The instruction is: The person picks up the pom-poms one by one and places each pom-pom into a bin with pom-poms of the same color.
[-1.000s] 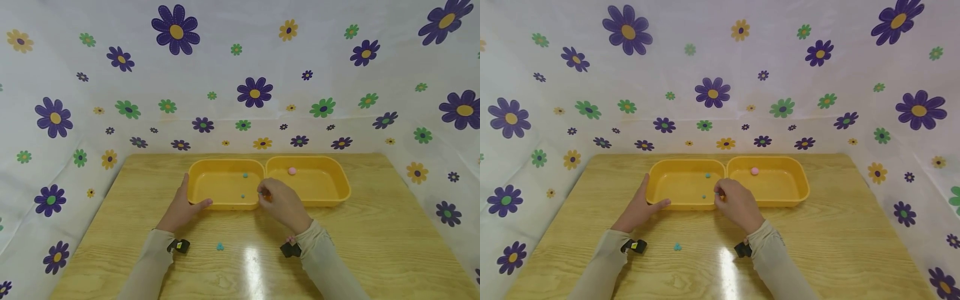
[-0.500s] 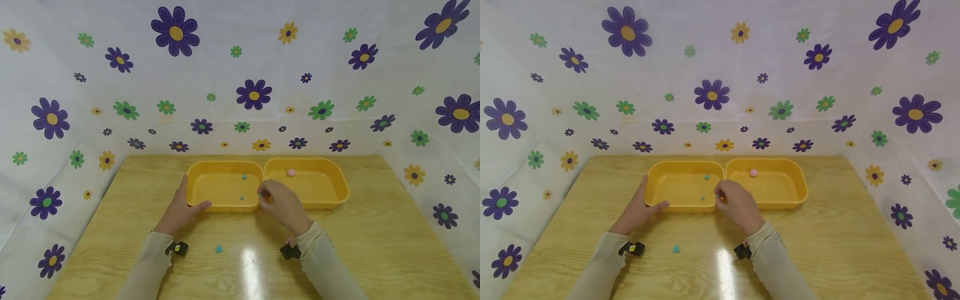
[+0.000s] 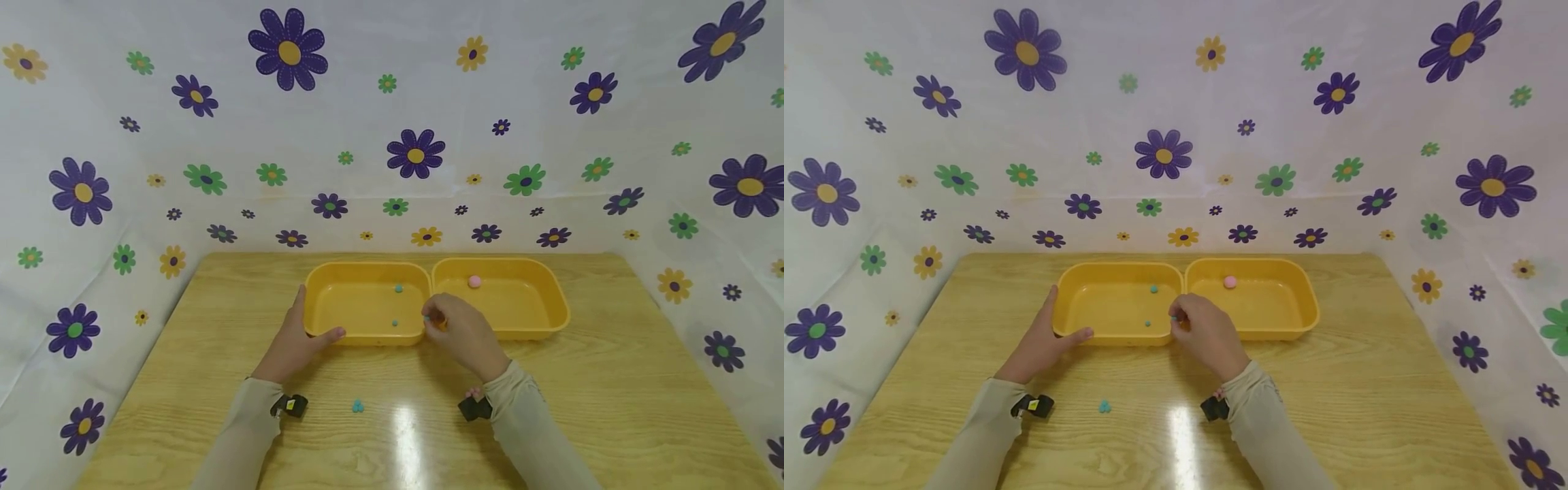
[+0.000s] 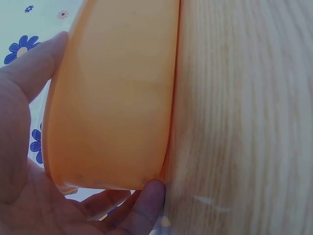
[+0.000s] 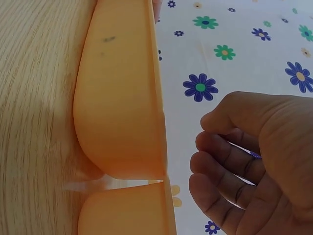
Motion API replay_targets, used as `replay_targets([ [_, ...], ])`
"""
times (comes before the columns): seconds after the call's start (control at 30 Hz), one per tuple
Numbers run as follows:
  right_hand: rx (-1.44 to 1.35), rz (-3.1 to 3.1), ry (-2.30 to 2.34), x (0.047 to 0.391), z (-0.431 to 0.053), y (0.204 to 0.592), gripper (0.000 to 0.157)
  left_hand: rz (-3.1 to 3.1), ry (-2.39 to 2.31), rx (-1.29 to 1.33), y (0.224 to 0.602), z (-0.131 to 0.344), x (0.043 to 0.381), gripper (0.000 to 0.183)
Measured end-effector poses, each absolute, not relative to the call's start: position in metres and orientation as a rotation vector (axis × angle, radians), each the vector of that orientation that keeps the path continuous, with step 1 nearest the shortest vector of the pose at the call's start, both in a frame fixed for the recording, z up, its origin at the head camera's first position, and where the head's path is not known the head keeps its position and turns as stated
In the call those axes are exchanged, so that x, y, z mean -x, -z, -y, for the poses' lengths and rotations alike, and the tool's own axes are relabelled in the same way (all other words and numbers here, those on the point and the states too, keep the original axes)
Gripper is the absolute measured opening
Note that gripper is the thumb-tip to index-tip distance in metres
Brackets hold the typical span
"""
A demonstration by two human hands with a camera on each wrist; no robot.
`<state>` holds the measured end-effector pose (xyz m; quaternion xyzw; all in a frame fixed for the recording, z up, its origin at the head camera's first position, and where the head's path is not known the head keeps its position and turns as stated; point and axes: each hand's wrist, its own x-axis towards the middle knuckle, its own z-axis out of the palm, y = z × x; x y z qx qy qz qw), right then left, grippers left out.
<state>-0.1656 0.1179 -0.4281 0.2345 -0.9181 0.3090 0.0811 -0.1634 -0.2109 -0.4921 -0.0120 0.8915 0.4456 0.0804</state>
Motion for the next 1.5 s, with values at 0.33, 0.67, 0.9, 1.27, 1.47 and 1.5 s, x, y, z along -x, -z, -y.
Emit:
replay_targets([
  [0.33,-0.701,2.701,-0.889,0.168,-0.122,0.428,0.009,-2.647,-1.383,0.01,0.49,0.208,0.164,0.128],
  [0.67,-0.727,2.691,-0.872,0.175,-0.117,0.428,0.01,-2.637,-1.377,0.026,0.495,0.208,0.166,0.126],
  [0.9,-0.779,2.701,-0.906,0.188,-0.112,0.418,0.008,-2.645,-1.368,0.014,0.49,0.208,0.165,0.128],
  [1.27,-0.969,2.919,-0.77,0.222,-0.097,0.399,0.007,-2.656,-1.347,0.016,0.491,0.211,0.163,0.128],
  [1.47,-1.04,3.058,-0.688,0.25,-0.088,0.394,0.006,-2.655,-1.344,0.021,0.491,0.211,0.163,0.128],
  [1.5,-1.051,3.082,-0.666,0.255,-0.086,0.394,0.005,-2.654,-1.344,0.023,0.491,0.211,0.164,0.129],
])
